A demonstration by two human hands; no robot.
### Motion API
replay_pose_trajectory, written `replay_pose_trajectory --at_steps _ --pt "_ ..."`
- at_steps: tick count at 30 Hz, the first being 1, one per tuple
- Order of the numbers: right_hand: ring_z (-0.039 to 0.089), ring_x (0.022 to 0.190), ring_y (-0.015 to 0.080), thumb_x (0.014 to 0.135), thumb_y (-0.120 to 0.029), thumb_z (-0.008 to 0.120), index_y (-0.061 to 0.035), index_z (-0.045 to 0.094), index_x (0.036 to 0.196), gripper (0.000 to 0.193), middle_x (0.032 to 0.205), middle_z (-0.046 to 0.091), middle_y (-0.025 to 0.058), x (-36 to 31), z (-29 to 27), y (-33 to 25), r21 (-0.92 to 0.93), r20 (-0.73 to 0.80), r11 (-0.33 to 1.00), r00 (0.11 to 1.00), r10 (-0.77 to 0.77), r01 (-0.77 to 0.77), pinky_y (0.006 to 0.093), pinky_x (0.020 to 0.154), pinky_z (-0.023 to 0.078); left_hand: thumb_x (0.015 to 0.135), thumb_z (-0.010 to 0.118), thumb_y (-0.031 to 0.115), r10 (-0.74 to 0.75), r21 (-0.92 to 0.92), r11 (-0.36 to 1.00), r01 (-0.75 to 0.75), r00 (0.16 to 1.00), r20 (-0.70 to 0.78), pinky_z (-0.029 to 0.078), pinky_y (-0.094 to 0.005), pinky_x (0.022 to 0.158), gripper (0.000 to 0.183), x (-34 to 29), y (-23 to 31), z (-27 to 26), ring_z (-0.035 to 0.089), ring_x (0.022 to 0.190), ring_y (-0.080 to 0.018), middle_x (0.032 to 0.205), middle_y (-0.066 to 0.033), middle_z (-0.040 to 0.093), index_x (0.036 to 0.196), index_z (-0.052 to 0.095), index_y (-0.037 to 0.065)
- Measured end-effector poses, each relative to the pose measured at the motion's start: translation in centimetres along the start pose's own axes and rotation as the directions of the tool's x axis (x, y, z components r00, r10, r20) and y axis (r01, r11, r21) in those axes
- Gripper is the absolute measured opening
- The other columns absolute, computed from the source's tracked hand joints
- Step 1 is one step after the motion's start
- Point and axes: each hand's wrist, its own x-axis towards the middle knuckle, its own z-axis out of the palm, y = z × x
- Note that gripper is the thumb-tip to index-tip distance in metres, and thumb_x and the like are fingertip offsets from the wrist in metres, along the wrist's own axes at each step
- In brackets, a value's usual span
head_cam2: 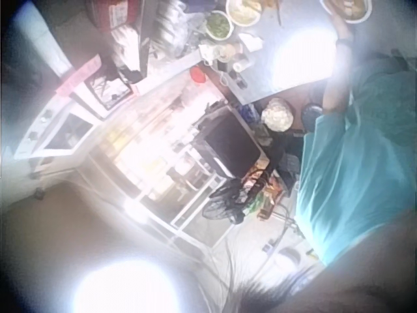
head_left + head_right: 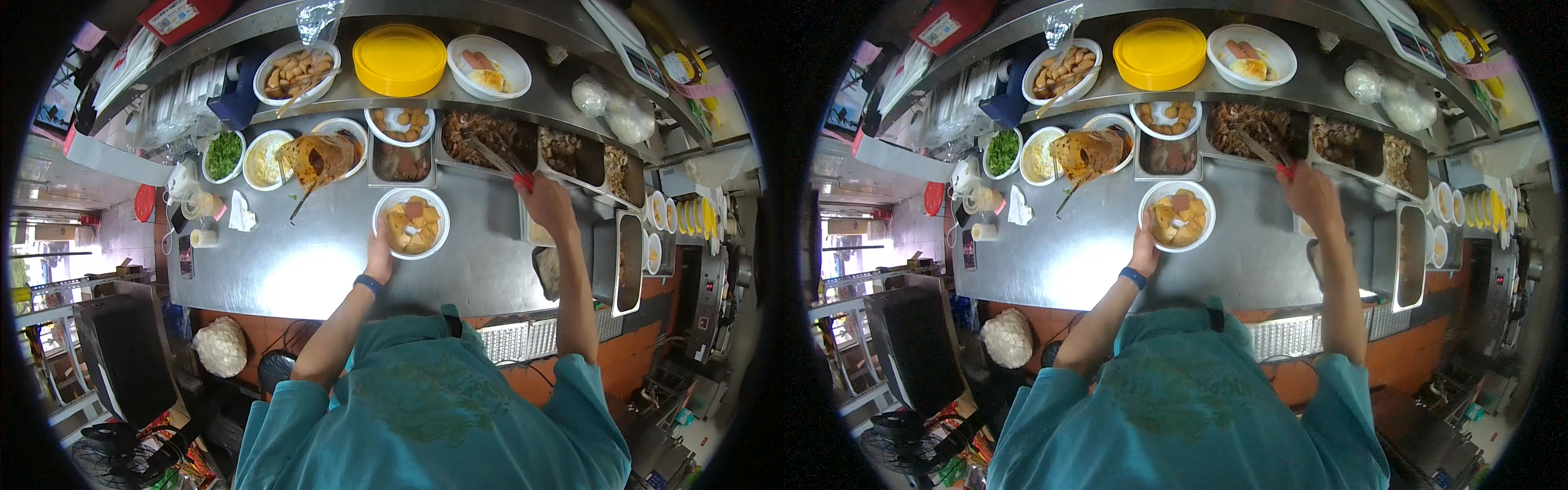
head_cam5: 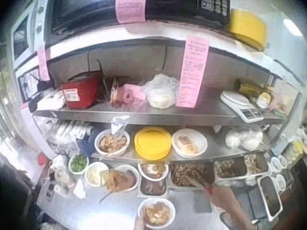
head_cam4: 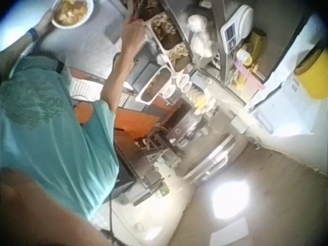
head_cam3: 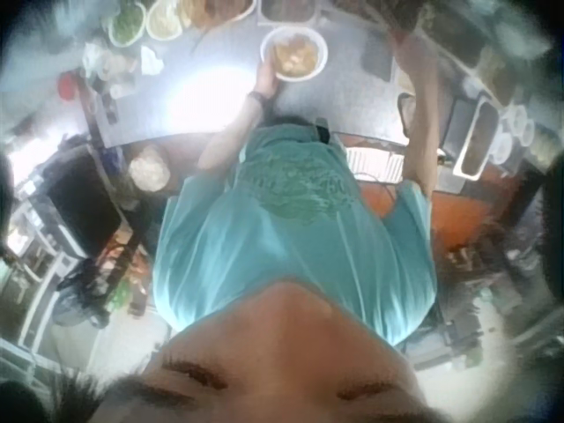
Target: The person assembles two takeout bowls in a commercial kitchen. They add fried tofu, braised meat, and other toppings using tongs, then ladle broth over the contents. The bowls are garnished with chopped greens, covered with yellow lids, and a pink order ticket is attached to each.
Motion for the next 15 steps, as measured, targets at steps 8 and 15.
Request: replay_pose_trajectory --at_steps 8,15 --pt "0.069 0.096 0.0373 0.094 -0.031 0.059 -0.0018 0.071 0.101 0.032 0.102 0.071 0.0203 8.2 5.6 -3.0 -0.205 0.15 0.968 0.982 -0.114 0.144 0.0471 0.083 0.056 0.104 0.047 0.045 0.027 -0.013 1.0 -0.026 0.995 0.091 0.043 -0.0332 0.106 0.06 -0.9 -0.8 2.7 0.053 0.126 -0.02 0.138 -0.0108 0.053 0.143 0.041 0.0" --pt "0.07 0.095 0.0348 0.098 -0.036 0.052 -0.0021 0.07 0.095 0.039 0.099 0.071 0.0226 9.2 6.7 1.6 -0.016 0.168 0.999 0.985 -0.038 0.041 0.0456 0.08 0.056 0.103 0.049 0.047 -0.059 -0.062 0.996 0.069 0.987 0.147 0.043 -0.033 0.106 0.061 0.0 -2.0 6.5 0.051 0.128 -0.0193 0.14 -0.0093 0.052 0.145 0.039 0.004"
